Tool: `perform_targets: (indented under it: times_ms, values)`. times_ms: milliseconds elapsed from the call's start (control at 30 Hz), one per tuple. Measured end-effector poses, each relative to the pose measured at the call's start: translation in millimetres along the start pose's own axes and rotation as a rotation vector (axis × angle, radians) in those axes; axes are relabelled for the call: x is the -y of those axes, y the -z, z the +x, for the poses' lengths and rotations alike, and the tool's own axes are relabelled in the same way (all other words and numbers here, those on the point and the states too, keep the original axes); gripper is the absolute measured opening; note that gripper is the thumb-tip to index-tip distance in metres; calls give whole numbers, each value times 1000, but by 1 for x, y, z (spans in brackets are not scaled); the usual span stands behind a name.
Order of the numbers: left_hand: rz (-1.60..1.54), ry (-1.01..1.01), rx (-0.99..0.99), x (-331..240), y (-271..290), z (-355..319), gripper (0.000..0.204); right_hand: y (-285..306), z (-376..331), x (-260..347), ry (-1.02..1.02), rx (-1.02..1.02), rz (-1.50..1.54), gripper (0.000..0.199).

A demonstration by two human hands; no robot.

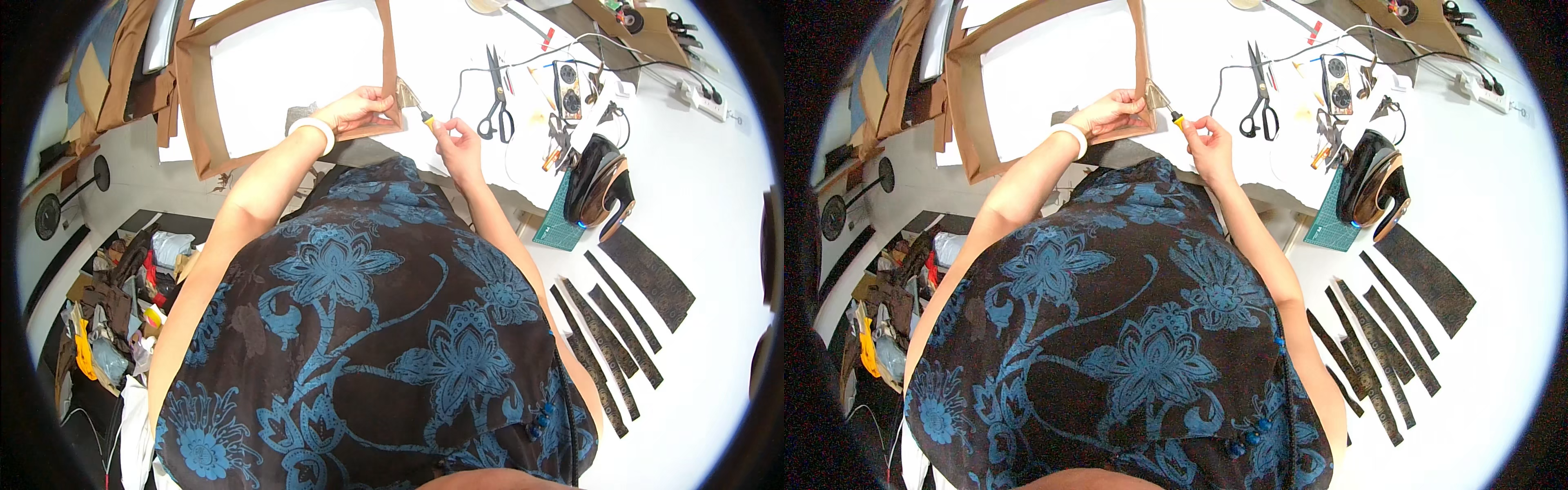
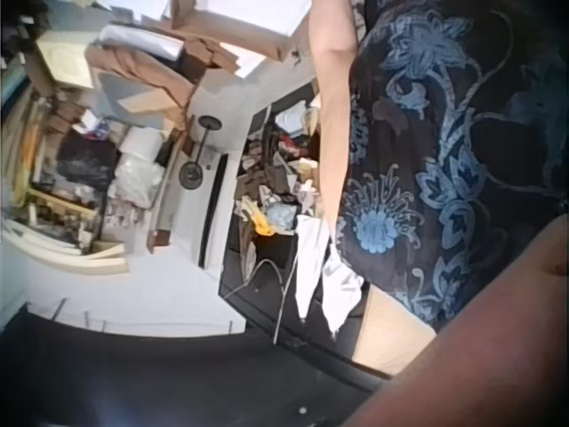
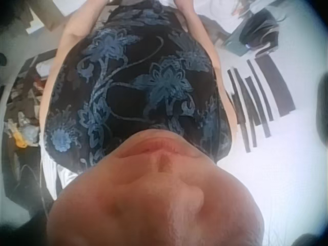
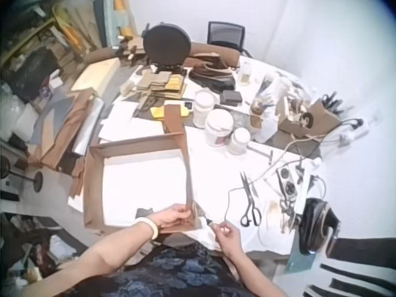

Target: The person uses a yellow-handled scraper to smooth and press the edges of a rectangular cardboard frame. They work methodically along the perimeter, applying pressure to the corners and sides to ensure the material is flat and secure. The person occasionally rotates the frame to access different sections.

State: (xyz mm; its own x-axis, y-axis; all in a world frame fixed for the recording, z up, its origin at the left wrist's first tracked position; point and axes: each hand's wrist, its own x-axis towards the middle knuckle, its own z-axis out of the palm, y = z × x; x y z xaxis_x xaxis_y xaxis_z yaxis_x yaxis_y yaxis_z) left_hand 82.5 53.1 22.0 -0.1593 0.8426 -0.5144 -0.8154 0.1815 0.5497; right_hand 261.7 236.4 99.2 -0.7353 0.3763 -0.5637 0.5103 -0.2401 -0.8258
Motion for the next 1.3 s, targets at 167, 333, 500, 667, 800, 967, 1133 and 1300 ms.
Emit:
perform_targets:
  times_ms: [167, 333, 500, 667, 800, 967, 1133, 1300]
  values:
    - [-20, -1, 33, 2, 7, 3, 30, 0, -3, 7, 111, -35, -220, 24]
    - [-49, 2, 17, 5, 9, 3, 30, -4, -5, 46, 367, -140, -709, 21]
    - [-22, 9, 25, 3, 6, 0, 29, -15, -11, 81, 513, -145, -1035, 23]
    - [-46, -15, 81, 4, 8, 1, 28, -9, -30, 86, 548, -25, -1197, 22]
    - [-34, 19, 52, 4, 9, 7, 28, -14, -13, 98, 582, -41, -1260, 21]
    - [-35, 21, 21, 6, 7, 7, 28, 0, -28, 92, 567, 37, -1264, 21]
    - [-34, 26, 6, 2, 5, 4, 29, -3, 17, 99, 632, -39, -1209, 24]
    - [-121, -52, -154, -17, -8, -3, 43, 13, 49, 84, 516, 21, -844, 23]
